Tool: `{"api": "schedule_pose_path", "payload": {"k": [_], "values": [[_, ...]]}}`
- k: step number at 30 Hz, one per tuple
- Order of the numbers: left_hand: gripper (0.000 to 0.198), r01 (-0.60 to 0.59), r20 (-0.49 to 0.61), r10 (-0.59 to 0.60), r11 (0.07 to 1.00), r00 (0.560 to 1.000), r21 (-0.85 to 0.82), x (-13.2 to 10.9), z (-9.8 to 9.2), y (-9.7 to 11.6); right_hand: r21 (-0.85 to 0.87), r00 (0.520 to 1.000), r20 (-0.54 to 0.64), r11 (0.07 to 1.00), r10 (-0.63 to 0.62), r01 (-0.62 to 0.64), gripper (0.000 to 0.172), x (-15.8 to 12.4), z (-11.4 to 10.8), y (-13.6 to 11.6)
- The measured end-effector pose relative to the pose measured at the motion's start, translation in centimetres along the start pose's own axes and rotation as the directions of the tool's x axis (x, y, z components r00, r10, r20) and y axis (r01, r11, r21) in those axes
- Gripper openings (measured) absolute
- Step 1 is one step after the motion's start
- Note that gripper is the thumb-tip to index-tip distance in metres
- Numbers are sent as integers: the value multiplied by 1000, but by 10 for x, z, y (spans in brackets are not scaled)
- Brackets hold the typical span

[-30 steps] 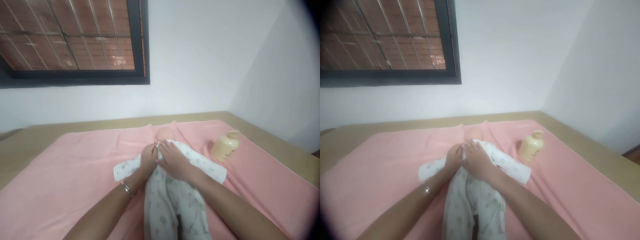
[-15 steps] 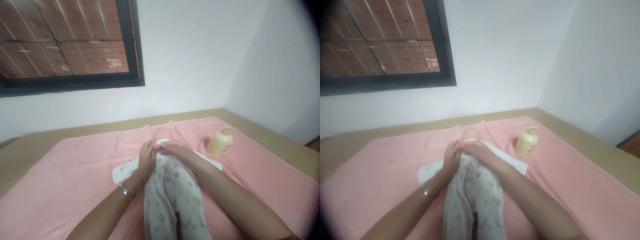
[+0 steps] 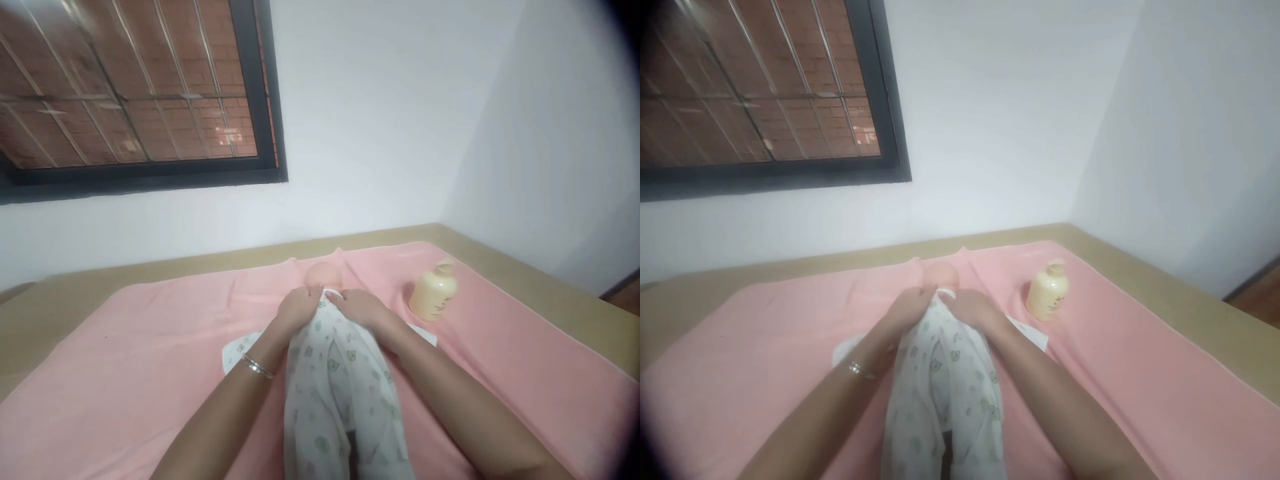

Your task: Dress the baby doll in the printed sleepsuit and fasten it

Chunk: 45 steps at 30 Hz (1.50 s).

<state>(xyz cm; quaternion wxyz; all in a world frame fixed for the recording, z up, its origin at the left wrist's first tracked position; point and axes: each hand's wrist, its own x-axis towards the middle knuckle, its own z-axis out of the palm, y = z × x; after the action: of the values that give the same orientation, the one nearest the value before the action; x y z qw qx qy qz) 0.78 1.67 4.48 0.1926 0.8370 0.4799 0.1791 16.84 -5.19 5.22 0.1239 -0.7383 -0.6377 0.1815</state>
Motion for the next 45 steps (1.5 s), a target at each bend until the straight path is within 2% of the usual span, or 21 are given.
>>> {"api": "schedule_pose_path", "payload": {"k": [2, 5, 10, 13, 15, 18, 20, 24, 29, 32, 34, 36, 39, 42, 45], "values": [[65, 34, -37, -32, 998, 999, 52, -2, 6, 5, -23, 1000, 1, 1000, -5, 5, 84, 0, -1, 2], [64, 56, -122, -41, 991, 992, 123, -8, 17, 10, -104, 998, -69, 995, -12, 5, 78, -4, 5, -5], [46, 0, -207, 38, 983, 978, 183, -10, 24, 8, -175, 986, -163, 985, -42, 13, 61, -5, 16, -17], [36, -42, -250, 90, 981, 964, 189, -7, 27, 5, -168, 986, -151, 985, -68, 42, 66, 3, 14, -8], [34, -78, -314, 146, 972, 938, 221, -5, 29, 3, -148, 988, -116, 985, -104, 86, 70, 7, 11, 2], [31, -109, -395, 221, 952, 892, 287, -4, 32, 1, -111, 980, -95, 980, -174, 163, 65, 8, 9, 16], [29, -102, -401, 224, 948, 889, 302, -4, 32, 2, -92, 973, -107, 976, -205, 195, 62, 7, 10, 21], [27, -48, -377, 149, 963, 914, 264, -4, 30, 4, -74, 972, -108, 976, -211, 204, 60, 6, 11, 22], [28, -38, -336, 125, 967, 933, 253, -6, 29, 5, -125, 988, -91, 986, -121, 109, 58, 9, 10, 12], [30, -14, -321, 108, 960, 941, 281, -7, 27, 7, -203, 991, -112, 978, -79, 55, 43, 4, 13, -2], [32, 12, -306, 87, 951, 948, 309, -8, 26, 8, -245, 988, -126, 968, -92, 59, 28, 0, 15, -11], [35, 32, -283, 67, 943, 957, 331, -8, 25, 9, -261, 985, -133, 963, -106, 68, 22, -2, 16, -17], [38, 38, -261, 56, 939, 964, 343, -8, 25, 9, -227, 989, -122, 972, -83, 53, 41, 1, 11, -14], [37, -11, -290, 124, 932, 949, 361, -10, 27, 9, -173, 995, -86, 984, -57, 42, 66, 5, 5, -3], [35, -98, -343, 245, 914, 907, 393, -12, 30, 7, -170, 994, -90, 985, -56, 40, 70, 4, 4, -1]]}}
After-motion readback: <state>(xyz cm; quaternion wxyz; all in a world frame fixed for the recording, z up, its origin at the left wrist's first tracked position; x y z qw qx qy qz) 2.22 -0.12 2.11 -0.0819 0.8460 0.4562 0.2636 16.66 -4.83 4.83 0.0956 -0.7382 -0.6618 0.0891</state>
